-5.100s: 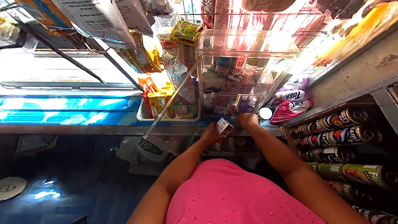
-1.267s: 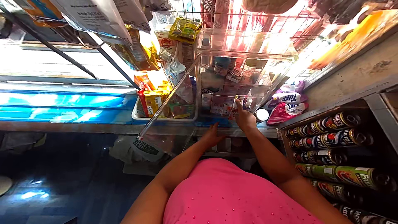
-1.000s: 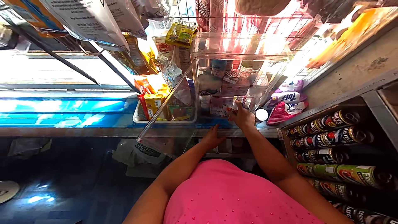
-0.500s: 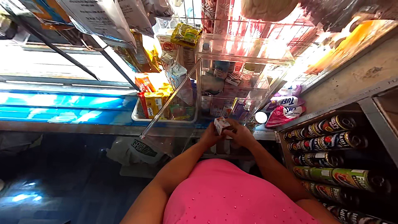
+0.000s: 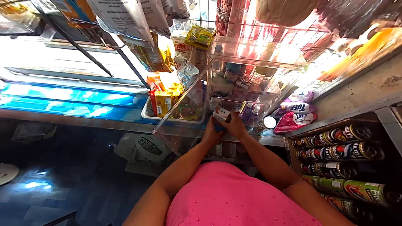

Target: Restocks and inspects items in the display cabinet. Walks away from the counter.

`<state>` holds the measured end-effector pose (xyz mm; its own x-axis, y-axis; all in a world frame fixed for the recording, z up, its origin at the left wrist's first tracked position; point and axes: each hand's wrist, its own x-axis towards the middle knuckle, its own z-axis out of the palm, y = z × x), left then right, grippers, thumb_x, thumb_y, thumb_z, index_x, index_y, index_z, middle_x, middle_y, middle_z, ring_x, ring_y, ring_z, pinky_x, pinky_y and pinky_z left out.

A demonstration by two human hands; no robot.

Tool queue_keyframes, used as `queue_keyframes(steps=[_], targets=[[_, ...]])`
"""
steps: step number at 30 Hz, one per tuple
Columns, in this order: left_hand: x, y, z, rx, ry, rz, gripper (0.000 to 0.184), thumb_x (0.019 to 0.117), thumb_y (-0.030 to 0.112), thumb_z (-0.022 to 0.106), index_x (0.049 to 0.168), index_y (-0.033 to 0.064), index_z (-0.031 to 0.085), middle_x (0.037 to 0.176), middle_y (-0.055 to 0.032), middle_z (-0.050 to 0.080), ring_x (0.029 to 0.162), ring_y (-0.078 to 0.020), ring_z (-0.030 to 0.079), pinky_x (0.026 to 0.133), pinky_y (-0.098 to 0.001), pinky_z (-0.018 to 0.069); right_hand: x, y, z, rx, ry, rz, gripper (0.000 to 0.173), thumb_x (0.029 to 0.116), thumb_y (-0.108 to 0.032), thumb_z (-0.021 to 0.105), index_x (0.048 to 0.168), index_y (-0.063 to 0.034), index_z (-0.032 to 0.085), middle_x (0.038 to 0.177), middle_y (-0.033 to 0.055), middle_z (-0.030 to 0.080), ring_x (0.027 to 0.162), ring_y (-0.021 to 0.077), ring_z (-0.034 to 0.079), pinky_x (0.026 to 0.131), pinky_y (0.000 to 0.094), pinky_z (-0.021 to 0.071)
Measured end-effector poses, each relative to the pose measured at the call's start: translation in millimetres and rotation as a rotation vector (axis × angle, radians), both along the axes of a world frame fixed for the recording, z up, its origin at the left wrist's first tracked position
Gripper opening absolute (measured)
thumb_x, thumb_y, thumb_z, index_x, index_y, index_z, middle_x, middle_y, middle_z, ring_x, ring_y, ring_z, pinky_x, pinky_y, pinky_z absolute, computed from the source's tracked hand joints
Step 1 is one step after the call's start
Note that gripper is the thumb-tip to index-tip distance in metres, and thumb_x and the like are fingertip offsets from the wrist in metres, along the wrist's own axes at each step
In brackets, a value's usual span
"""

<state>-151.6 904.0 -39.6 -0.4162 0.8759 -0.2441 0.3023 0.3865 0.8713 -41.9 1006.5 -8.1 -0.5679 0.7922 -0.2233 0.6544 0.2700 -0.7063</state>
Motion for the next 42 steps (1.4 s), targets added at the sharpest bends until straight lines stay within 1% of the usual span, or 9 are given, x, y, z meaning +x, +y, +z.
queue_keyframes(steps=[8,14,19,21,24,28,32,36,42], targets=[[-7.1,-13.9,-4.0,-0.079,-0.042,-0.14,0.092,0.0956,0.025,0.073,0.163,0.0035,0.015,0.163,-0.0257,0.029,0.144,-0.0372,0.044,0.115,-0.0497,0.0422,-30.2,1.6,-33.8,0.155,0.153,-0.072,0.061,0.0934,-0.014,0.076,0.144,0.0026,0.047,0.128,0.0303,0.062,0.116,0.0479,0.063,0.097,0.0636,0.0512],[-9.2,-14.9,-9.0,-0.193,-0.069,-0.102,0.094,0.0956,0.027,0.074,0.163,0.0021,0.013,0.161,-0.0277,0.032,0.143,-0.0371,0.045,0.117,-0.048,0.0394,-28.3,1.0,-28.1,0.139,0.062,-0.078,0.064,0.0895,-0.019,0.081,0.142,-0.0005,0.049,0.125,0.0294,0.064,0.111,0.0483,0.065,0.09,0.0658,0.0527],[-7.6,-11.0,-12.9,-0.072,-0.103,0.048,0.108,0.0891,0.017,0.079,0.162,0.0005,0.002,0.162,-0.031,0.026,0.146,-0.0377,0.04,0.119,-0.0456,0.0381,-9.2,-10.4,-21.3,0.047,0.157,-0.031,0.066,0.0855,-0.025,0.085,0.138,-0.0002,0.053,0.121,0.0254,0.066,0.109,0.0413,0.066,0.094,0.0617,0.0529],[-8.4,-10.4,-8.2,-0.03,-0.174,0.056,0.106,0.088,0.013,0.081,0.162,0.0019,0.006,0.157,-0.0285,0.037,0.139,-0.0341,0.05,0.114,-0.0451,0.0443,5.1,-14.4,-19.6,-0.005,0.267,-0.028,0.061,0.0845,-0.023,0.085,0.133,0.0008,0.056,0.114,0.0213,0.069,0.102,0.0338,0.069,0.092,0.0548,0.0554],[-3.7,-8.2,4.7,-0.008,-0.293,-0.048,0.073,0.0924,0.01,0.076,0.151,-0.0023,0.034,0.131,-0.0207,0.063,0.116,-0.0223,0.067,0.103,-0.0386,0.054,28.0,-16.0,-20.4,-0.077,0.42,-0.05,0.054,0.087,-0.016,0.081,0.132,0.0035,0.059,0.115,0.0185,0.07,0.091,0.0247,0.07,0.084,0.0443,0.0585],[6.7,-4.2,19.0,-0.002,-0.393,-0.089,0.048,0.1006,0.015,0.066,0.14,-0.0032,0.046,0.121,-0.0176,0.066,0.101,-0.0178,0.07,0.092,-0.0355,0.0579,63.5,-11.1,-21.3,-0.291,0.37,-0.037,0.059,0.0955,-0.022,0.073,0.147,-0.0025,0.051,0.127,0.0159,0.068,0.102,0.0209,0.07,0.091,0.0397,0.0574],[14.7,2.0,35.2,0.038,-0.436,-0.077,0.047,0.1021,0.016,0.065,0.141,-0.0017,0.045,0.118,-0.0167,0.067,0.095,-0.0174,0.071,0.085,-0.0344,0.0598,89.9,-23.2,-24.0,-0.375,0.346,0.005,0.063,0.0945,-0.025,0.072,0.147,0.0011,0.048,0.121,0.0154,0.068,0.093,0.0175,0.069,0.084,0.0353,0.0579],[23.4,6.4,44.3,0.177,-0.447,-0.1,0.049,0.0997,0.009,0.066,0.142,-0.0031,0.043,0.117,-0.0165,0.067,0.093,-0.0172,0.071,0.085,-0.0341,0.0601,97.9,-18.6,-2.3,0.022,0.388,-0.049,0.043,0.1018,-0.026,0.06,0.134,0.002,0.062,0.123,0.0173,0.069,0.096,0.0223,0.07,0.086,0.0411,0.0574],[28.6,4.5,44.3,0.235,-0.457,-0.028,0.048,0.0989,0.007,0.066,0.14,-0.004,0.044,0.115,-0.0173,0.067,0.091,-0.0171,0.071,0.082,-0.0343,0.0607,69.6,34.9,80.0,0.782,0.292,0.026,0.026,0.0973,-0.013,0.067,0.118,0.0012,0.073,0.118,0.0227,0.07,0.105,0.0389,0.069,0.089,0.052,0.0575]])
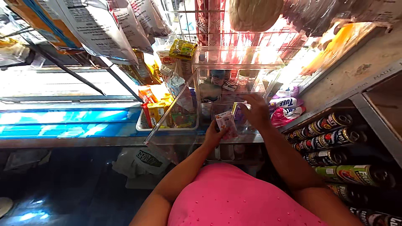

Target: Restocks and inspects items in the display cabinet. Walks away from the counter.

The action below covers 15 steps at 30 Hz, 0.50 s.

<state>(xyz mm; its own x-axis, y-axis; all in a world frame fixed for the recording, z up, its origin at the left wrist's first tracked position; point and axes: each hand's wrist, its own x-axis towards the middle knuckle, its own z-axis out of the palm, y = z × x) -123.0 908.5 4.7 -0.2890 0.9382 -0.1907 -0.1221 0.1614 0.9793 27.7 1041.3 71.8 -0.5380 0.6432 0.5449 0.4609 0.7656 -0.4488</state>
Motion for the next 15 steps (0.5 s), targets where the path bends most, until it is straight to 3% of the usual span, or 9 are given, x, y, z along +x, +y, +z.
queue_keyframes(steps=[2,4,7,9,10,13,15], targets=[[0.0,-2.2,0.3,0.001,-0.007,0.041,0.047,0.0985,0.007,0.066,0.138,-0.0045,0.044,0.114,-0.0172,0.067,0.09,-0.0171,0.071,0.081,-0.0339,0.0612,-15.3,15.3,19.7,0.048,-0.083,0.006,0.024,0.0961,-0.015,0.069,0.116,-0.0016,0.074,0.115,0.0214,0.07,0.107,0.0401,0.068,0.088,0.0543,0.0565],[-4.2,-4.4,3.2,0.011,-0.013,0.08,0.047,0.0988,0.007,0.066,0.139,-0.0048,0.044,0.114,-0.0172,0.067,0.09,-0.0172,0.071,0.082,-0.034,0.0612,-28.6,25.4,30.6,0.025,-0.193,0.03,0.03,0.0957,-0.02,0.072,0.121,-0.0035,0.073,0.123,0.0202,0.068,0.113,0.0406,0.066,0.089,0.0564,0.056],[-14.5,-9.2,12.3,0.022,-0.052,0.125,0.047,0.1012,0.008,0.063,0.142,-0.0027,0.042,0.114,-0.0166,0.068,0.092,-0.0184,0.072,0.082,-0.0355,0.0618,-38.0,22.5,38.3,0.003,-0.213,0.099,0.029,0.0969,-0.026,0.07,0.114,-0.0037,0.074,0.12,0.0187,0.068,0.106,0.0379,0.069,0.083,0.0558,0.0575],[-20.6,-13.8,15.5,-0.016,-0.107,0.151,0.045,0.1041,0.01,0.059,0.145,0.0002,0.041,0.115,-0.0157,0.068,0.092,-0.0186,0.072,0.081,-0.0355,0.0617,-33.7,10.1,37.4,-0.16,-0.262,0.168,0.03,0.0995,-0.031,0.067,0.108,-0.0032,0.075,0.11,0.0173,0.07,0.095,0.034,0.069,0.08,0.0564,0.0555],[-23.1,-17.1,13.6,-0.045,-0.135,0.164,0.043,0.1052,0.012,0.057,0.144,0.0017,0.042,0.115,-0.0154,0.067,0.092,-0.0188,0.072,0.08,-0.0351,0.0616,-28.9,3.2,30.3,-0.288,-0.34,0.203,0.033,0.1005,-0.034,0.065,0.109,-0.0045,0.075,0.108,0.0162,0.071,0.096,0.0334,0.069,0.085,0.0589,0.055],[-30.5,-26.1,0.8,-0.148,-0.167,0.166,0.041,0.1073,0.017,0.054,0.143,0.0009,0.041,0.118,-0.017,0.066,0.094,-0.0209,0.071,0.079,-0.0363,0.0612,-16.6,-10.5,-17.7,-0.705,-0.605,0.312,0.047,0.1009,-0.043,0.064,0.132,-0.0073,0.068,0.119,0.0165,0.072,0.113,0.0347,0.067,0.102,0.0628,0.0483],[-31.5,-32.9,-9.1,-0.232,-0.167,0.117,0.043,0.107,0.02,0.056,0.143,0.0004,0.042,0.118,-0.0177,0.067,0.095,-0.0223,0.072,0.079,-0.0378,0.0622,-8.7,-27.1,-55.2,-0.941,-0.657,0.428,0.056,0.1007,-0.042,0.065,0.142,-0.005,0.059,0.125,0.0199,0.068,0.117,0.0348,0.065,0.106,0.0586,0.046]])
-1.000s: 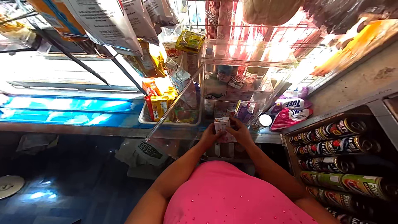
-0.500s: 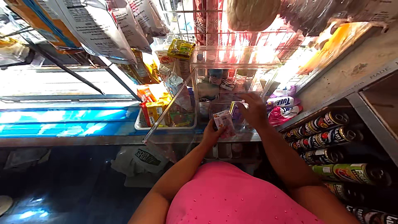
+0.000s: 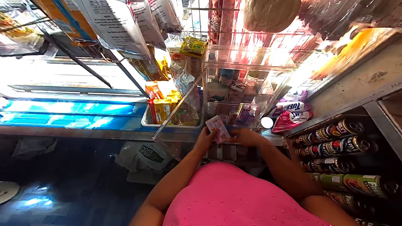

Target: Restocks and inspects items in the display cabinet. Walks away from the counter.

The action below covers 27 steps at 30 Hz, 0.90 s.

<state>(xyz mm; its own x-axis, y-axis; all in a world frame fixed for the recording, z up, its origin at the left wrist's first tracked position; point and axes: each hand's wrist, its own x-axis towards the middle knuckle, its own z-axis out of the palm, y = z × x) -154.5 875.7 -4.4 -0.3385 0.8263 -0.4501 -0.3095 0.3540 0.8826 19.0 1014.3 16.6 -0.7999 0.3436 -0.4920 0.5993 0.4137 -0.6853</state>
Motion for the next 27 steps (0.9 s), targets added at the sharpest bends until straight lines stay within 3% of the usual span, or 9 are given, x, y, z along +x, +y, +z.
queue_keyframes(steps=[6,10,13,15,17,19,21,23,27], targets=[[3.6,-10.8,-18.2,-0.156,0.001,-0.155,0.047,0.1067,0.023,0.057,0.145,0.0003,0.041,0.124,-0.0186,0.065,0.099,-0.0238,0.071,0.081,-0.0395,0.0612,9.0,-41.5,-37.1,-0.258,0.005,-0.181,0.058,0.1043,-0.04,0.059,0.148,-0.003,0.05,0.128,0.0196,0.066,0.107,0.0279,0.068,0.098,0.0475,0.0526],[13.9,-12.1,-6.5,-0.124,-0.001,-0.306,0.049,0.1059,0.019,0.057,0.148,0.0008,0.038,0.13,-0.0171,0.063,0.106,-0.0231,0.069,0.087,-0.0402,0.06,18.9,-43.5,-35.2,-0.43,0.163,-0.427,0.057,0.099,-0.018,0.069,0.149,-0.0038,0.045,0.132,0.016,0.064,0.108,0.0202,0.067,0.089,0.0384,0.057],[16.2,-17.2,30.3,-0.062,0.214,-0.535,0.062,0.1046,0.022,0.059,0.157,0.0043,0.031,0.141,-0.0173,0.058,0.121,-0.0232,0.064,0.099,-0.0404,0.0542,40.2,-42.1,-32.6,-0.479,0.349,-0.491,0.055,0.0912,-0.006,0.072,0.14,0.0026,0.049,0.125,0.0155,0.066,0.104,0.0188,0.069,0.087,0.0367,0.0597],[14.8,-39.7,69.6,0.161,0.52,-0.635,0.07,0.1019,0.028,0.062,0.159,0.0013,0.031,0.148,-0.0185,0.054,0.126,-0.0241,0.062,0.1,-0.0402,0.0545,57.3,-43.5,-20.8,-0.507,0.424,-0.572,0.048,0.091,-0.006,0.07,0.134,0.0035,0.052,0.115,0.0111,0.069,0.096,0.0152,0.07,0.082,0.0339,0.0606],[10.1,-78.3,98.6,0.639,0.866,-0.431,0.052,0.102,0.034,0.061,0.142,0.0013,0.056,0.134,-0.0146,0.066,0.115,-0.017,0.067,0.088,-0.0304,0.058,72.3,-44.3,-5.9,-0.494,0.486,-0.7,0.045,0.0894,-0.01,0.069,0.13,0.002,0.054,0.107,0.0071,0.071,0.091,0.0133,0.071,0.078,0.0323,0.0616],[-5.9,-114.9,130.3,0.931,1.183,-0.136,0.034,0.1056,0.039,0.054,0.133,0.0209,0.059,0.134,0.0044,0.065,0.127,-0.0097,0.059,0.104,-0.0295,0.0507,81.4,-38.9,11.0,-0.443,0.55,-0.823,0.045,0.0893,-0.013,0.067,0.13,0.0016,0.055,0.101,0.0062,0.072,0.085,0.0138,0.071,0.075,0.0323,0.0621],[-27.8,-143.1,155.1,0.995,1.39,0.147,0.03,0.1058,0.042,0.049,0.132,0.0297,0.057,0.137,0.0156,0.06,0.135,-0.0096,0.052,0.113,-0.034,0.0436,80.2,-32.0,33.7,-0.397,0.611,-0.966,0.034,0.0976,-0.009,0.057,0.13,0.0012,0.053,0.093,0.0055,0.07,0.075,0.0124,0.069,0.07,0.0298,0.0608],[-50.9,-151.6,159.5,0.971,1.419,0.35,0.028,0.1049,0.043,0.051,0.128,0.0296,0.06,0.13,0.0171,0.062,0.13,-0.0081,0.056,0.109,-0.0341,0.0467,70.9,-23.7,51.4,-0.377,0.68,-1.067,0.026,0.1048,-0.01,0.05,0.129,-0.0024,0.052,0.089,0.0047,0.069,0.07,0.0126,0.068,0.067,0.0294,0.0599],[-72.0,-143.5,139.9,0.847,1.28,0.37,0.027,0.1048,0.041,0.055,0.125,0.0251,0.065,0.131,0.0134,0.062,0.126,-0.0053,0.058,0.104,-0.0292,0.0505,46.1,-13.6,70.0,-0.485,0.867,-1.13,0.026,0.1073,-0.015,0.05,0.132,-0.0083,0.05,0.096,0.0053,0.069,0.074,0.0136,0.07,0.067,0.0291,0.0616]])
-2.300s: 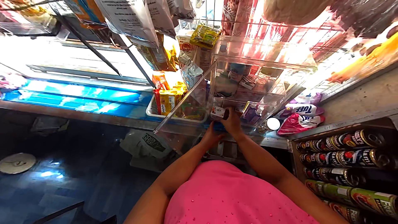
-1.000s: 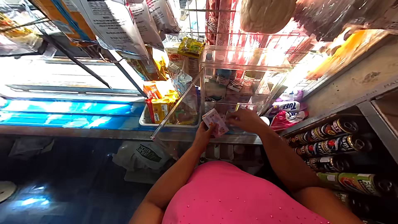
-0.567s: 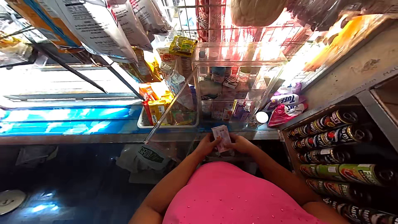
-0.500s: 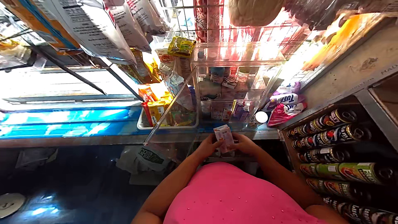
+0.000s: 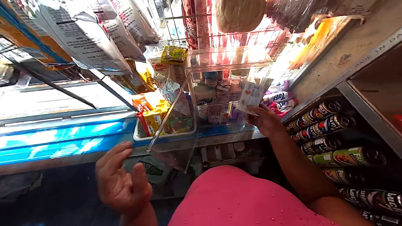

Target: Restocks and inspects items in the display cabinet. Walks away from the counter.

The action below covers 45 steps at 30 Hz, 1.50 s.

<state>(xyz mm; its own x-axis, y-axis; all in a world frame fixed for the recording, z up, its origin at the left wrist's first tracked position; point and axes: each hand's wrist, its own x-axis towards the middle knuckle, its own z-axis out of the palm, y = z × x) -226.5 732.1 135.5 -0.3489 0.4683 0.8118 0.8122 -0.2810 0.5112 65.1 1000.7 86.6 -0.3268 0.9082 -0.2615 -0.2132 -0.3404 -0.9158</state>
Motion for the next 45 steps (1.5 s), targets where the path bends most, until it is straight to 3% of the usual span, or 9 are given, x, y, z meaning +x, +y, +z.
queue_keyframes(steps=[5,16,21,28,31,34,37,42,45], targets=[[-3.7,5.1,-25.7,-0.113,0.023,-0.093,0.034,0.1037,0.041,0.057,0.128,0.0188,0.062,0.135,0.0041,0.062,0.137,-0.0123,0.051,0.113,-0.0359,0.0445,-41.7,0.7,12.8,-0.168,0.25,-0.123,0.027,0.1084,-0.022,0.049,0.132,-0.0091,0.046,0.102,0.0075,0.065,0.083,0.0173,0.071,0.073,0.0298,0.0619],[-19.4,-5.3,-33.5,-0.184,0.021,-0.228,0.03,0.1041,0.04,0.058,0.124,0.0189,0.065,0.133,0.0048,0.063,0.135,-0.0107,0.052,0.113,-0.0326,0.0454,-100.9,24.8,9.7,-0.179,0.384,-0.365,0.038,0.1077,-0.031,0.054,0.135,-0.0059,0.047,0.107,0.0082,0.067,0.087,0.0149,0.071,0.075,0.0269,0.0612],[-24.4,0.3,-31.1,-0.16,-0.038,-0.303,0.05,0.0994,0.045,0.064,0.146,0.0338,0.048,0.147,0.0118,0.053,0.133,-0.0078,0.053,0.107,-0.0294,0.0485,-99.8,36.1,-3.6,-0.144,0.181,-0.412,0.039,0.1063,-0.034,0.057,0.134,-0.0072,0.049,0.1,0.0077,0.068,0.078,0.0144,0.069,0.066,0.0281,0.0581],[5.1,28.0,-27.1,-0.194,0.295,-0.39,0.06,0.0971,0.06,0.058,0.15,0.0366,0.042,0.167,0.0133,0.027,0.157,-0.018,0.019,0.127,-0.0467,0.021,-86.2,36.4,-15.9,-0.053,-0.039,-0.269,0.042,0.1075,-0.043,0.052,0.13,-0.0075,0.054,0.097,0.0042,0.067,0.074,0.011,0.065,0.064,0.0267,0.0547],[29.7,54.3,-26.1,-0.138,0.43,-0.517,0.067,0.1003,0.056,0.055,0.157,0.0366,0.027,0.166,0.013,0.031,0.156,-0.0181,0.025,0.127,-0.0492,0.019,-67.4,16.8,-45.3,0.03,-0.091,-0.149,0.037,0.1073,-0.036,0.054,0.128,-0.0051,0.055,0.094,0.0031,0.068,0.072,0.0091,0.064,0.065,0.0271,0.0556],[56.8,94.4,-19.4,-0.1,0.603,-0.52,0.041,0.1073,0.046,0.047,0.142,0.0238,0.045,0.158,0.0062,0.045,0.152,-0.0133,0.03,0.126,-0.0455,0.0147,-42.3,-9.2,-75.1,-0.052,-0.144,-0.147,0.028,0.1082,-0.028,0.053,0.123,-0.0056,0.058,0.09,0.003,0.068,0.07,0.0091,0.063,0.064,0.0264,0.054],[79.0,141.6,-6.5,-0.156,0.801,-0.47,0.037,0.1066,0.035,0.052,0.14,0.0196,0.057,0.152,-0.0026,0.055,0.149,-0.0241,0.037,0.123,-0.0567,0.0153,-18.4,-23.4,-86.5,-0.108,-0.167,-0.303,0.026,0.1095,-0.027,0.05,0.12,-0.005,0.059,0.085,0.0008,0.067,0.068,0.0073,0.063,0.064,0.0256,0.0532],[100.3,227.9,6.7,-0.336,0.897,-0.368,0.059,0.0961,0.029,0.067,0.152,0.0202,0.05,0.161,-0.0114,0.042,0.152,-0.0391,0.032,0.117,-0.0718,0.0165,22.9,-22.4,-80.1,0.047,-0.199,-0.444,0.022,0.1096,-0.022,0.05,0.115,-0.003,0.059,0.086,0.0016,0.068,0.069,0.0069,0.063,0.065,0.0249,0.0541],[100.1,268.1,20.2,-0.476,0.799,-0.216,0.074,0.0933,0.035,0.072,0.157,0.0127,0.042,0.166,-0.0216,0.03,0.153,-0.047,0.023,0.117,-0.0749,0.0131,47.7,-15.9,-78.0,0.225,-0.374,-0.437,0.025,0.1078,-0.02,0.054,0.121,0.0005,0.059,0.104,0.0099,0.069,0.084,0.0129,0.065,0.076,0.0324,0.0546]])
